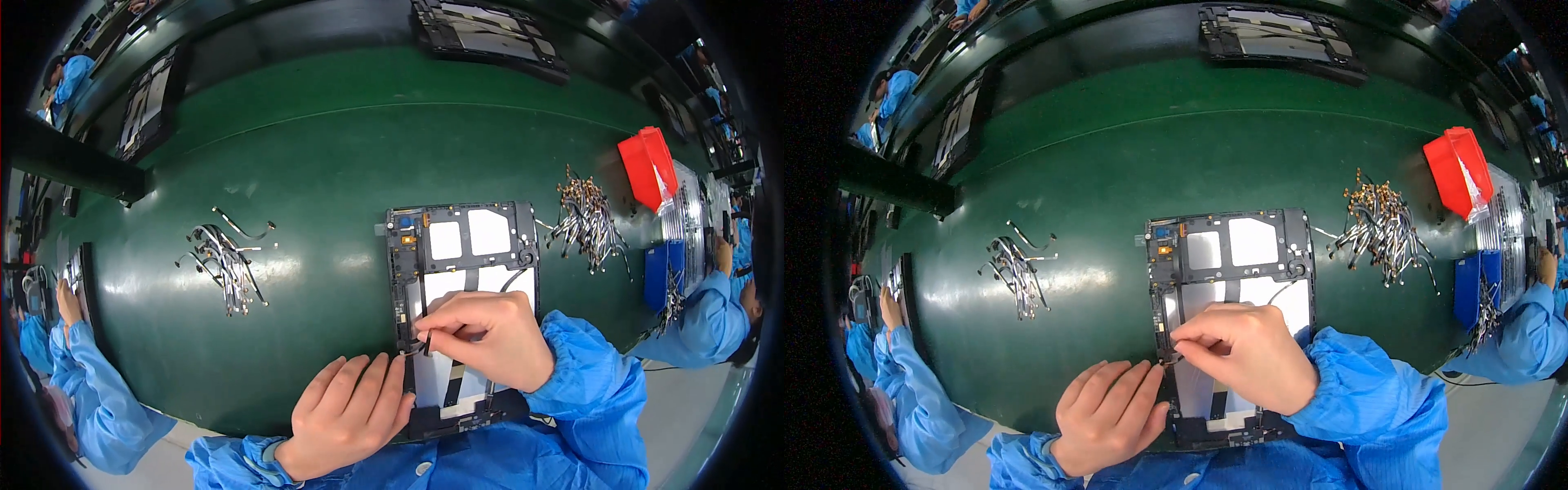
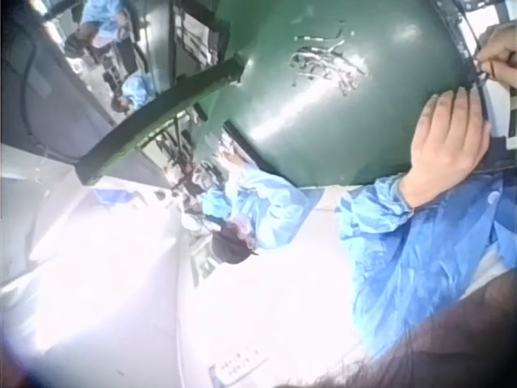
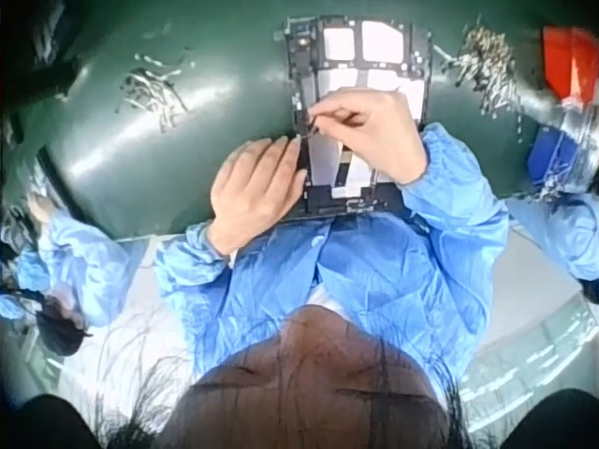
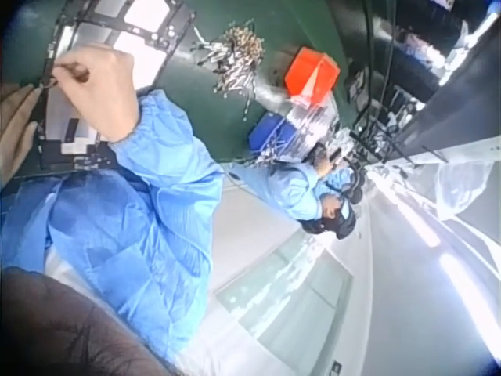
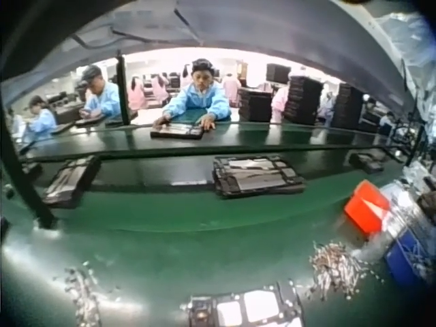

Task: The person connects ribbon cables and internal components to tablet frames by hand on an assembly line.

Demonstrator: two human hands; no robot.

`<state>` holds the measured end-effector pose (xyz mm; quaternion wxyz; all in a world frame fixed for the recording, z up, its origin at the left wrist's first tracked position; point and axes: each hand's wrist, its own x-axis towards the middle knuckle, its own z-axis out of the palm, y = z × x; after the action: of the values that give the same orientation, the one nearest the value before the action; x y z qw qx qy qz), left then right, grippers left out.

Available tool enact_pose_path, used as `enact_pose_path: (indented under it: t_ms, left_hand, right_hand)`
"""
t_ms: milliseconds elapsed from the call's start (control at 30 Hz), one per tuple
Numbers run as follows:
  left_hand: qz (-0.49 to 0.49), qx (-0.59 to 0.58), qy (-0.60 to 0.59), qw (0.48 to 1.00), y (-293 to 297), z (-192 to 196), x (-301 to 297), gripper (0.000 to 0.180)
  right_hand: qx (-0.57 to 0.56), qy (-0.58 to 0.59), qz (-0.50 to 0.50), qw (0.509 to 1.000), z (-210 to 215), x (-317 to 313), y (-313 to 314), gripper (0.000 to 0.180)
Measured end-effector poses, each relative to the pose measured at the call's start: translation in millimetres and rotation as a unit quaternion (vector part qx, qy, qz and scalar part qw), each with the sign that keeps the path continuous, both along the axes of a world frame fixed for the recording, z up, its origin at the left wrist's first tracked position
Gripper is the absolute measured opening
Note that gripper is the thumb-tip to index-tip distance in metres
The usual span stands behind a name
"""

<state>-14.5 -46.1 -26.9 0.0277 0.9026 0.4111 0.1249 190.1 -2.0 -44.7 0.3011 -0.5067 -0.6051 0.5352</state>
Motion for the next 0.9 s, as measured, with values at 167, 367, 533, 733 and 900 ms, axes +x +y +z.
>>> enact_pose_path:
  t_ms: [167,367,533,733,900]
  left_hand:
    - [-0.009,0.042,0.030,0.999,1.2,-5.6,3.0,0.026]
    - [-0.085,0.134,0.120,0.980,9.7,-4.0,0.7,0.018]
    - [-0.064,0.089,0.044,0.993,0.3,-7.0,7.2,0.014]
    - [-0.096,0.087,-0.029,0.991,-1.8,-23.4,30.2,0.005]
    - [-0.082,0.104,0.015,0.991,-2.5,-27.0,36.0,0.007]
  right_hand:
    - [0.016,-0.015,0.000,1.000,1.1,-0.9,-1.1,0.010]
    - [0.008,-0.009,-0.002,1.000,3.7,-1.4,-0.3,0.010]
    - [0.018,-0.012,0.008,1.000,-0.9,2.0,-1.9,0.010]
    - [0.014,-0.013,0.013,1.000,2.4,1.6,0.7,0.011]
    - [0.089,-0.029,0.039,0.995,3.1,3.8,2.8,0.012]
